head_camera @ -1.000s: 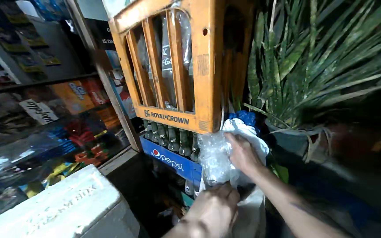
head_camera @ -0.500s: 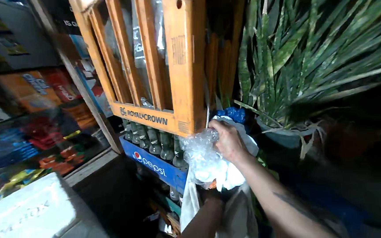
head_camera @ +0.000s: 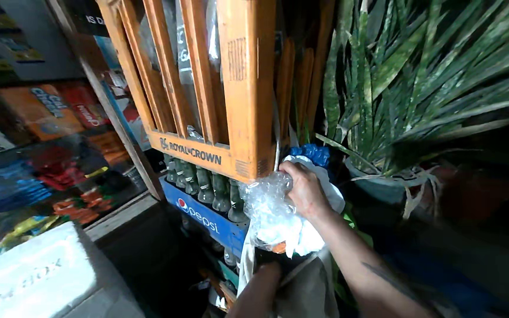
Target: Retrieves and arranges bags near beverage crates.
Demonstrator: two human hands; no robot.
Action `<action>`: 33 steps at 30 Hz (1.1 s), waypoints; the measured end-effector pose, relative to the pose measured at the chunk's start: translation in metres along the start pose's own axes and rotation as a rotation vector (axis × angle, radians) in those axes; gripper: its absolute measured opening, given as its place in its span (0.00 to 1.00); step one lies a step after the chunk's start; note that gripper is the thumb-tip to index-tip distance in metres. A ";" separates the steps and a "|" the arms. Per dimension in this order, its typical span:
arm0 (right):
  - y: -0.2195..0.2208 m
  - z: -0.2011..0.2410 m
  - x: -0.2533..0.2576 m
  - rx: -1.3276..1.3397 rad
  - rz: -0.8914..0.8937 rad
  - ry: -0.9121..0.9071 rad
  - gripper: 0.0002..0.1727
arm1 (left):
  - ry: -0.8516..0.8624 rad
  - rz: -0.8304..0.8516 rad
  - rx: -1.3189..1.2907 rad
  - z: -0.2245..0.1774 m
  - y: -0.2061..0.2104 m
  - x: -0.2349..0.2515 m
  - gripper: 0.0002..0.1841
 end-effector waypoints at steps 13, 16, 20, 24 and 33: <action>0.001 0.007 0.001 -0.007 0.042 0.045 0.26 | 0.046 -0.125 0.073 0.009 -0.078 -0.046 0.26; 0.000 0.011 -0.003 -0.012 0.026 0.023 0.26 | -0.056 -0.070 0.302 0.009 -0.066 -0.045 0.25; 0.001 0.015 -0.006 -0.023 0.057 0.058 0.29 | -0.039 -0.008 0.359 0.000 -0.034 -0.020 0.22; 0.000 0.015 -0.007 -0.036 0.070 0.058 0.30 | -0.024 -0.078 0.223 -0.020 -0.011 -0.018 0.24; 0.003 0.014 -0.005 -0.020 0.041 0.059 0.26 | 0.692 -0.739 -0.232 0.011 -0.059 -0.148 0.11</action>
Point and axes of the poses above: each hand's wrist, its own x-axis towards the middle knuckle, its own y-axis out of the palm, z = x × y, the point moved 6 cm from there along x, towards the middle knuckle, and after that the axes turned 15 degrees about -y, right-handed, at the moved point
